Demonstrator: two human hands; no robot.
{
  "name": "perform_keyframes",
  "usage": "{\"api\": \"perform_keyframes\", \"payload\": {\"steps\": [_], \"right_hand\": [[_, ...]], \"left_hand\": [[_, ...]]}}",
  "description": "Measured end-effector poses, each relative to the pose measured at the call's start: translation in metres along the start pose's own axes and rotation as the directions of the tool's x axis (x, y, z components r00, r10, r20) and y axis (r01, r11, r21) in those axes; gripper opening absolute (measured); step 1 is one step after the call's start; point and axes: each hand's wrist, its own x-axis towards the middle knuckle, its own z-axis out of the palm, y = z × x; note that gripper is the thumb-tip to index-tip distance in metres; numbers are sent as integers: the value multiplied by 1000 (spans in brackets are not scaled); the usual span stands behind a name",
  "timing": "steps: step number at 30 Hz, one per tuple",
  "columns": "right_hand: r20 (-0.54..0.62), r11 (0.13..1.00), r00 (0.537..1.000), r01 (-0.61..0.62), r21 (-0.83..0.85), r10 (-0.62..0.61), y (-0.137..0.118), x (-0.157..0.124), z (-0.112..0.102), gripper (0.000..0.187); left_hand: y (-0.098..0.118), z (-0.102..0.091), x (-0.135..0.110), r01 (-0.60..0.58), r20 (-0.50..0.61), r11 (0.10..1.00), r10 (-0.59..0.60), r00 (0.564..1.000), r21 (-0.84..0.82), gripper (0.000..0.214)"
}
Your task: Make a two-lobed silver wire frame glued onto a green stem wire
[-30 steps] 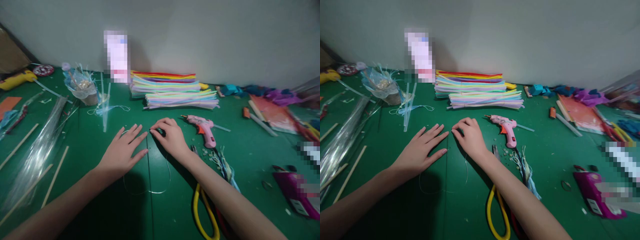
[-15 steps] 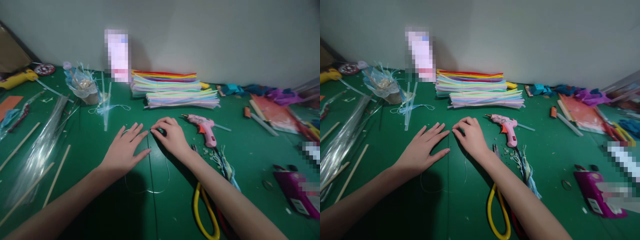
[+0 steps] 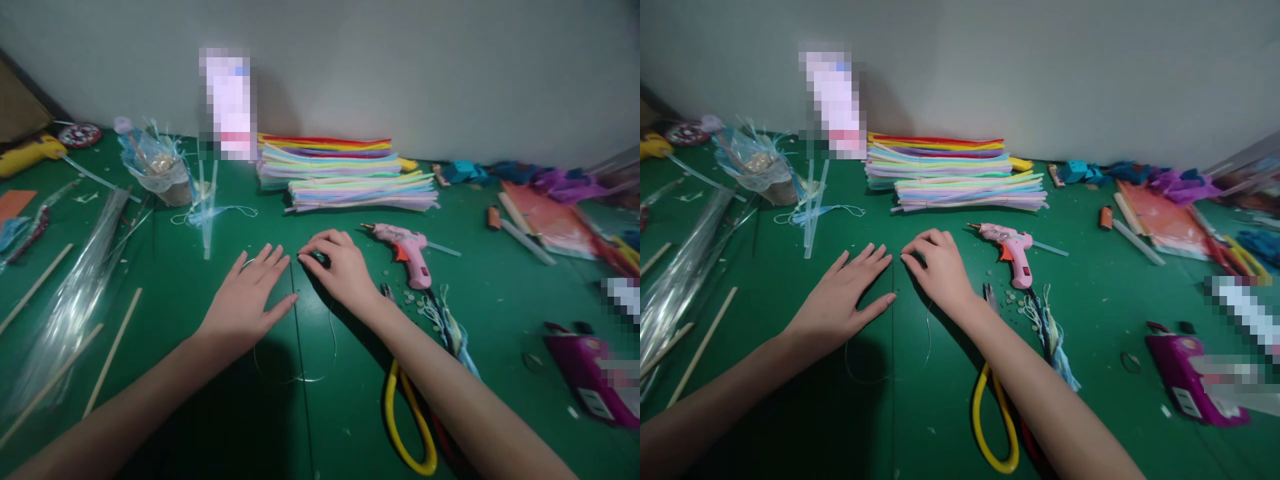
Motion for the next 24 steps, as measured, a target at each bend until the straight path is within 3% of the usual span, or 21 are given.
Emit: {"api": "perform_keyframes", "payload": {"steps": [24], "right_hand": [[5,1000,1000,27,-16,-27,1,2,2,9]], "left_hand": [[0,1,0,-63,-11,995,64,998,79,62]]}}
